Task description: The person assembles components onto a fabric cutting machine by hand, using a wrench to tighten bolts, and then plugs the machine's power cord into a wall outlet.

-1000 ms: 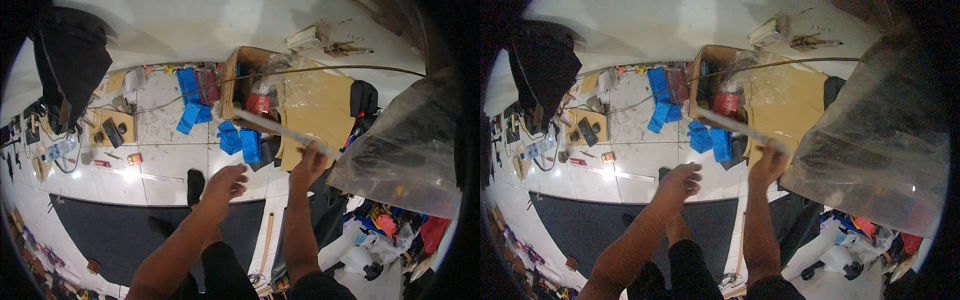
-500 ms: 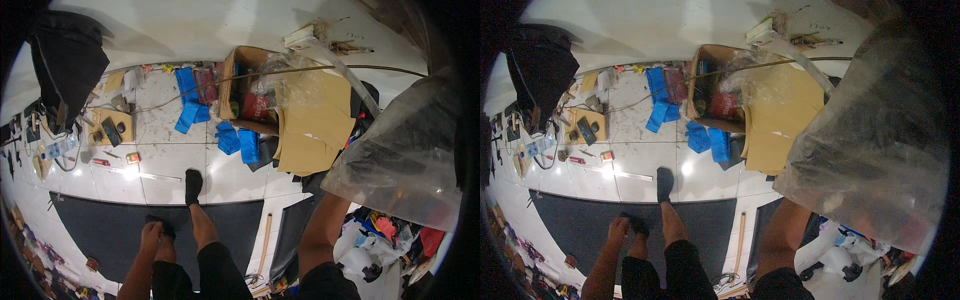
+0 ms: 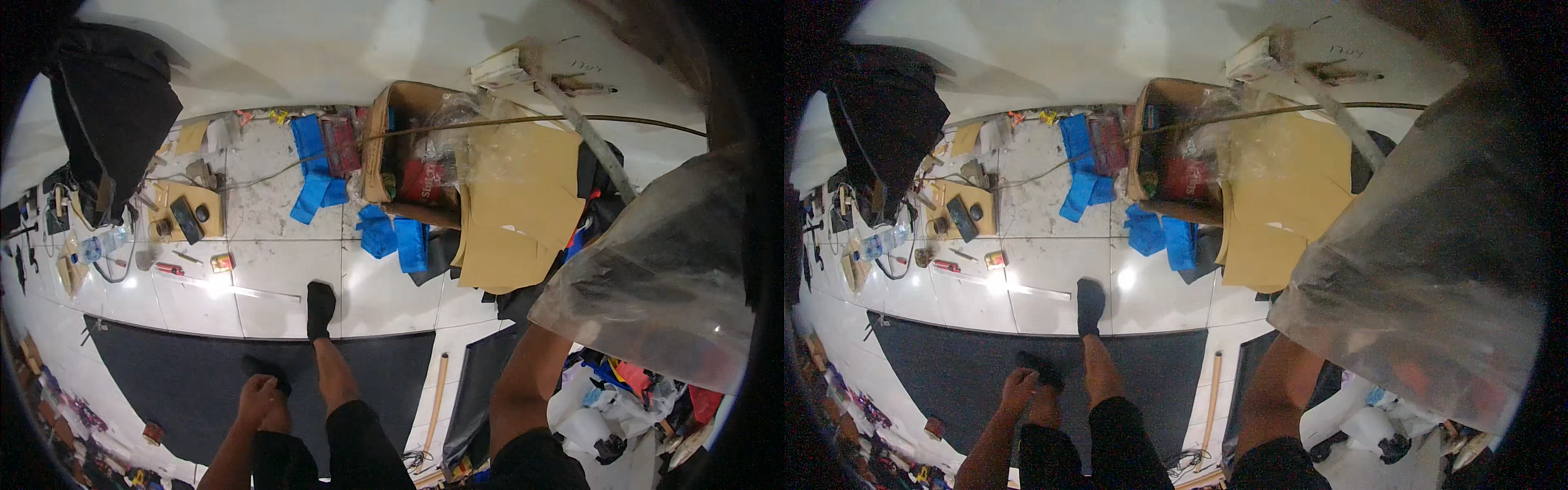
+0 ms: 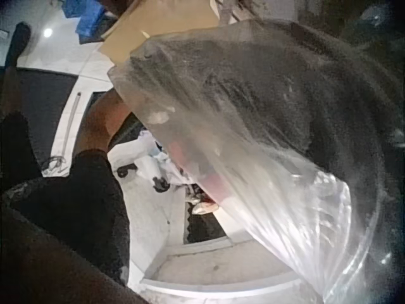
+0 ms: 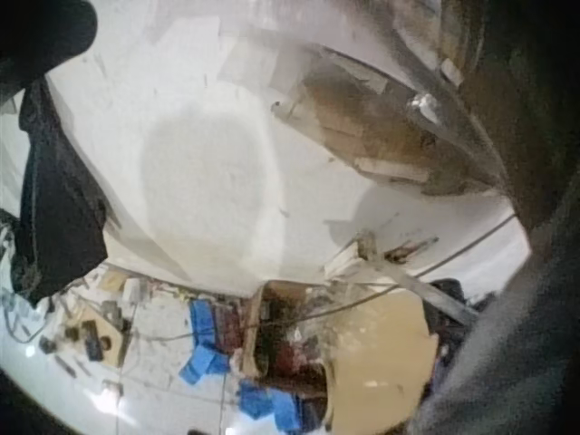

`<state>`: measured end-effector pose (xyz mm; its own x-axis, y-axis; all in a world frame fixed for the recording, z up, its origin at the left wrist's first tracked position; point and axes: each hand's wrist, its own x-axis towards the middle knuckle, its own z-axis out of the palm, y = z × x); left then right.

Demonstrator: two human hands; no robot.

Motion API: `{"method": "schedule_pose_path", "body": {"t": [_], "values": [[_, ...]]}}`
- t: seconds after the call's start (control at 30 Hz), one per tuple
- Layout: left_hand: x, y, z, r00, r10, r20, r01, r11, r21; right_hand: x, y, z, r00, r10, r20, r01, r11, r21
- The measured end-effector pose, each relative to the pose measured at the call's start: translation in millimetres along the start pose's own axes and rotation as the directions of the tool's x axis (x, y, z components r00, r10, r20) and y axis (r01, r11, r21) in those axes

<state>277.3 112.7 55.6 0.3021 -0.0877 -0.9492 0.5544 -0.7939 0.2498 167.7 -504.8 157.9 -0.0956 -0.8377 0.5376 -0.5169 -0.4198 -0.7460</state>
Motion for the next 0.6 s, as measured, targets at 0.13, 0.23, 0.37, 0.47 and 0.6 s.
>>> {"method": "schedule_pose_path", "body": {"t": [0.13, 0.23, 0.37, 0.47, 0.6], "values": [[5.7, -22.8, -11.3, 1.0, 0.007, -0.022, -0.004, 0.99, 0.141, 4.6, -4.3, 14.2, 1.0, -0.005, -0.006, 0.005, 1.0, -0.008], [8.5, -33.6, -10.2, 0.999, -0.011, -0.032, 0.012, 0.999, 0.037, 8.1, -7.4, 19.6, 1.0, -0.011, -0.009, 0.01, 1.0, -0.014], [9.3, -31.8, -12.4, 1.0, -0.001, -0.016, 0.001, 1.0, 0.009, 16.9, -11.9, 25.0, 0.999, -0.032, -0.023, 0.031, 0.999, -0.042], [5.6, -25.2, -13.4, 0.999, -0.018, -0.034, 0.019, 0.999, 0.025, 15.5, -15.4, 31.5, 0.999, -0.035, -0.025, 0.034, 0.999, -0.036], [4.9, -10.3, -9.4, 0.998, -0.052, -0.02, 0.052, 0.999, 0.01, 26.2, -24.4, 38.2, 0.998, -0.062, -0.028, 0.06, 0.997, -0.052]]}}
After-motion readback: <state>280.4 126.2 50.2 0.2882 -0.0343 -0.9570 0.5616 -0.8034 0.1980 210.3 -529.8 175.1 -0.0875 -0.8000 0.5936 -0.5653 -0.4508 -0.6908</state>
